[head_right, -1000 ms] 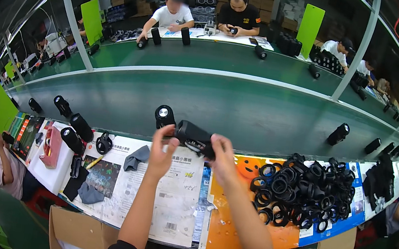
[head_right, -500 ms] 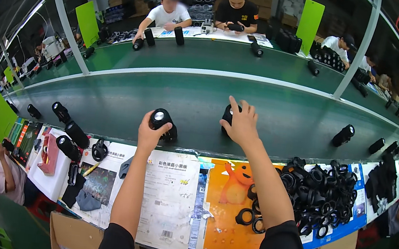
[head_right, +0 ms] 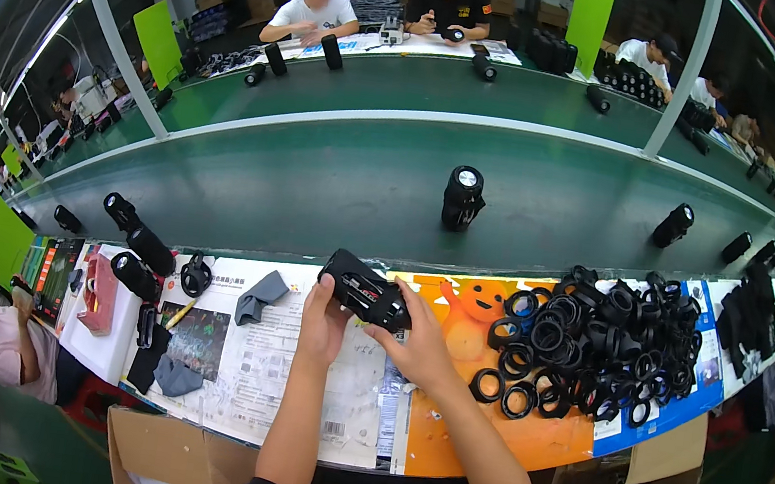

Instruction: Assembling small electronic devices on a production line by attaching rubber rings and checking components.

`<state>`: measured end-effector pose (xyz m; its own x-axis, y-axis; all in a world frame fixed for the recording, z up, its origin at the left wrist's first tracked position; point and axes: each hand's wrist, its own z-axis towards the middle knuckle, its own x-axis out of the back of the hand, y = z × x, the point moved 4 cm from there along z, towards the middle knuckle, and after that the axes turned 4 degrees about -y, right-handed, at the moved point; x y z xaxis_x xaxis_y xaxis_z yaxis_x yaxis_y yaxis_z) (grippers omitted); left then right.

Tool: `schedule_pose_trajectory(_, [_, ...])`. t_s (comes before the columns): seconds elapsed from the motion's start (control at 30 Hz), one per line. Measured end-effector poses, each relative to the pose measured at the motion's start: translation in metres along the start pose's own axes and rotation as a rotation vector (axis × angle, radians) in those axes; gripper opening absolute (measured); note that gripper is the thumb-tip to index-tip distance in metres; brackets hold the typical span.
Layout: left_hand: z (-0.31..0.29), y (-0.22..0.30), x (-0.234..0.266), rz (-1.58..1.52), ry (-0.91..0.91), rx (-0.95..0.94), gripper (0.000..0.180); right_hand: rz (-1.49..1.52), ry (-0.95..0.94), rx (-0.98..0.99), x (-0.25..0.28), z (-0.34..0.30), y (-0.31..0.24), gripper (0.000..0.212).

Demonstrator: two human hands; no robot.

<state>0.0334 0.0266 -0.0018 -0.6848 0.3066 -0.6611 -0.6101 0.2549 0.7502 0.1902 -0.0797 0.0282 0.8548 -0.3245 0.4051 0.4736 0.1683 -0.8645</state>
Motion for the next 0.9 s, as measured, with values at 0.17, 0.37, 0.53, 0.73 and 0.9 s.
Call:
schedule_pose_trajectory(0.17, [-0.011,-0.008,-0.013,-0.179,-0.149,-0.017,0.054,0.097,-0.195,-0.140,-0.010,-0.014,0.014,0.084])
schedule_pose_trajectory(0.37, [-0.009,-0.010,-0.004,-0.235,-0.065,-0.131,0.049,0.018,-0.168,-0.056,-0.021,-0.018,0.008,0.088])
schedule_pose_trajectory(0.53, [-0.006,0.003,0.006,-0.199,-0.019,-0.261,0.062,-0.132,-0.059,0.178,-0.022,-0.023,-0.008,0.088])
schedule_pose_trajectory(0.73, [-0.007,-0.010,0.003,-0.245,-0.247,-0.110,0.083,-0.005,-0.129,0.104,-0.020,-0.028,-0.003,0.087])
schedule_pose_trajectory(0.9, [-0.009,-0.016,-0.006,-0.233,-0.252,-0.089,0.076,0.150,-0.136,0.028,-0.025,-0.035,0.021,0.091])
